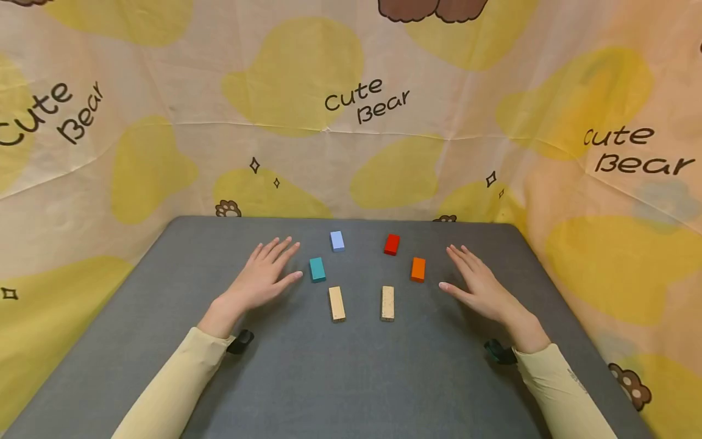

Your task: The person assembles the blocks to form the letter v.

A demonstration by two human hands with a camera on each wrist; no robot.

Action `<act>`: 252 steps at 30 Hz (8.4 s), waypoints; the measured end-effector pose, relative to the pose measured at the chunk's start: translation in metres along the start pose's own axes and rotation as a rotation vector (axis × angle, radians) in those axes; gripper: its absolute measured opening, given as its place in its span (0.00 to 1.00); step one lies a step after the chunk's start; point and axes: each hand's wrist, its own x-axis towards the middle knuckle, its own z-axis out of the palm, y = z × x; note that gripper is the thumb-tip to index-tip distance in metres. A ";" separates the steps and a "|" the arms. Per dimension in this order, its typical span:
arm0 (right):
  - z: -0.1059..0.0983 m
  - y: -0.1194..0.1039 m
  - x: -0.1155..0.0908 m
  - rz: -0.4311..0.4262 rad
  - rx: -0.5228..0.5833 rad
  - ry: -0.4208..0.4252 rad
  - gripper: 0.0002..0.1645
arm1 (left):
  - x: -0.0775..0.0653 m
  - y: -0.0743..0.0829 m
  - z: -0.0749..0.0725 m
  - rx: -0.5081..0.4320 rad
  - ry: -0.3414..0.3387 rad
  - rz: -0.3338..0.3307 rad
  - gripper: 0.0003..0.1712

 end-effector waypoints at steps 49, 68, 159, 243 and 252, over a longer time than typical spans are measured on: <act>0.049 -0.044 0.026 -0.114 0.187 0.001 0.45 | 0.001 0.025 0.027 -0.166 0.185 0.165 0.38; 0.066 -0.047 0.033 -0.144 0.270 -0.090 0.45 | 0.000 0.025 0.031 -0.203 0.174 0.153 0.38; 0.075 -0.046 0.039 -0.087 0.203 -0.194 0.45 | 0.017 0.054 0.053 -0.357 -0.115 0.117 0.47; 0.073 -0.047 0.039 -0.084 0.201 -0.190 0.44 | -0.007 0.053 0.044 -0.375 -0.072 -0.020 0.44; 0.075 -0.047 0.039 -0.083 0.196 -0.183 0.44 | -0.015 0.052 0.042 -0.379 -0.086 -0.029 0.44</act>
